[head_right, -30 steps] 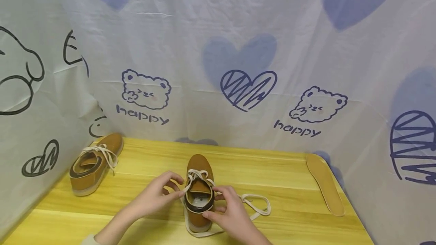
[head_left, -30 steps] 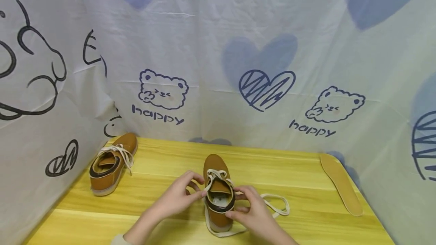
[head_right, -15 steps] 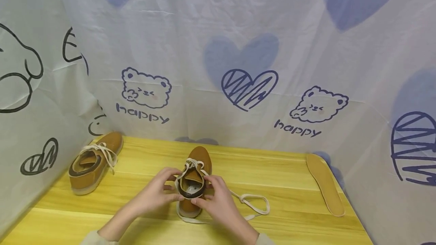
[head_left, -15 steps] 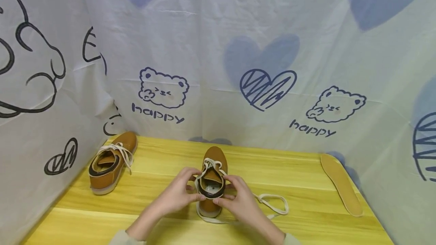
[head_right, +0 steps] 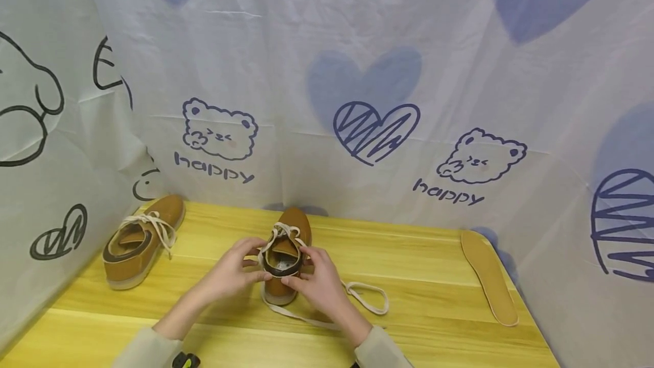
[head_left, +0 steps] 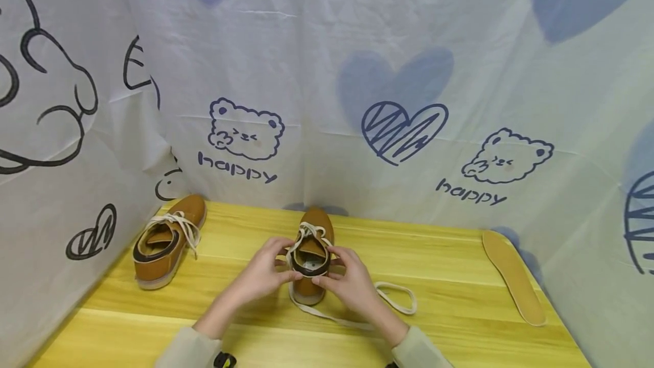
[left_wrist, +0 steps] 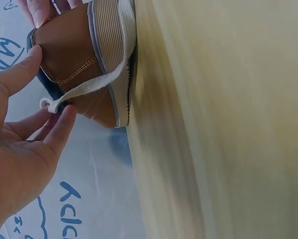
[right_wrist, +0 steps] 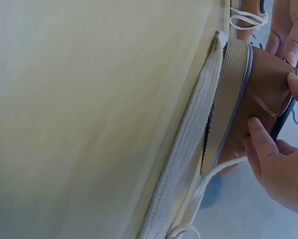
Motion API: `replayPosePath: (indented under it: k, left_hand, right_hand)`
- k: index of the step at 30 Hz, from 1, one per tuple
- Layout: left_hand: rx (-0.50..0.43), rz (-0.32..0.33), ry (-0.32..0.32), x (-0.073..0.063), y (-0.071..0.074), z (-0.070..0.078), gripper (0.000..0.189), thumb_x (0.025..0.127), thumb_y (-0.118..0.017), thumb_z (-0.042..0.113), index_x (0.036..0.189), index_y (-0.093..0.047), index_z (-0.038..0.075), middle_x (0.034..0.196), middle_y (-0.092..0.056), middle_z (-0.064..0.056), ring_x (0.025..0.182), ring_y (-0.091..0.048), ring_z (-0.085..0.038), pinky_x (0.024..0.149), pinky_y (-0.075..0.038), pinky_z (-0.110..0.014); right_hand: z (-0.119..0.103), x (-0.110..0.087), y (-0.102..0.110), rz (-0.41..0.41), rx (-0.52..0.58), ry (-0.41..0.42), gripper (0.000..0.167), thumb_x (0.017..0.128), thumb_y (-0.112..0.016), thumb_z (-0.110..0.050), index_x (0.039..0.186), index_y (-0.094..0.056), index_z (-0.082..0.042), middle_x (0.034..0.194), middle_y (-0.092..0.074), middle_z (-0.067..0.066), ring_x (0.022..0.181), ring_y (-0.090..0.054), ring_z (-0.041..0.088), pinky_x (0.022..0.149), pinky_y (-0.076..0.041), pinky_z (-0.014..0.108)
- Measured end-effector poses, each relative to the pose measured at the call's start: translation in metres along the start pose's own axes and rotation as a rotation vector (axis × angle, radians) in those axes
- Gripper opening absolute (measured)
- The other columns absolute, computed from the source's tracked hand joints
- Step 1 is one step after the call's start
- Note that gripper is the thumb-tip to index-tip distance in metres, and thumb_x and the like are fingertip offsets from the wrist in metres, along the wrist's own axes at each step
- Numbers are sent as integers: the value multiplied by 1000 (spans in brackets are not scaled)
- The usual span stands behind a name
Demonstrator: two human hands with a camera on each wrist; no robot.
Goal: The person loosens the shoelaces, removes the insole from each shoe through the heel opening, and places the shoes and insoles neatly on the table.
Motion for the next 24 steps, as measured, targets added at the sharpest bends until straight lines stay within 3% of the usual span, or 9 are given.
replayPosePath:
  k: [15, 24]
  left_hand:
    - [45, 26, 23, 11, 8, -7, 70, 83, -87, 8, 144, -53, -2, 142, -51, -21, 113, -64, -35, 96, -58, -44]
    - [85, 67, -29, 1, 20, -8, 63, 89, -84, 17, 143, -54, 3, 137, -55, -17, 117, -62, -30, 94, -56, -47]
  right_hand:
    - [1, 16, -4, 10, -2, 4, 73, 89, -84, -13, 150, -48, 5, 149, -46, 22, 130, -54, 41, 96, -57, 32]
    - [4, 13, -5, 17, 32, -6, 74, 88, -84, -9, 151, -47, 5, 150, -45, 23, 131, -53, 42, 97, -57, 31]
Point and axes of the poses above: each hand's wrist, its own x-axis towards the middle knuckle, its own y-axis out of the back of the hand, z = x × y, the point moved 1 cm from there along x, towards the middle knuckle
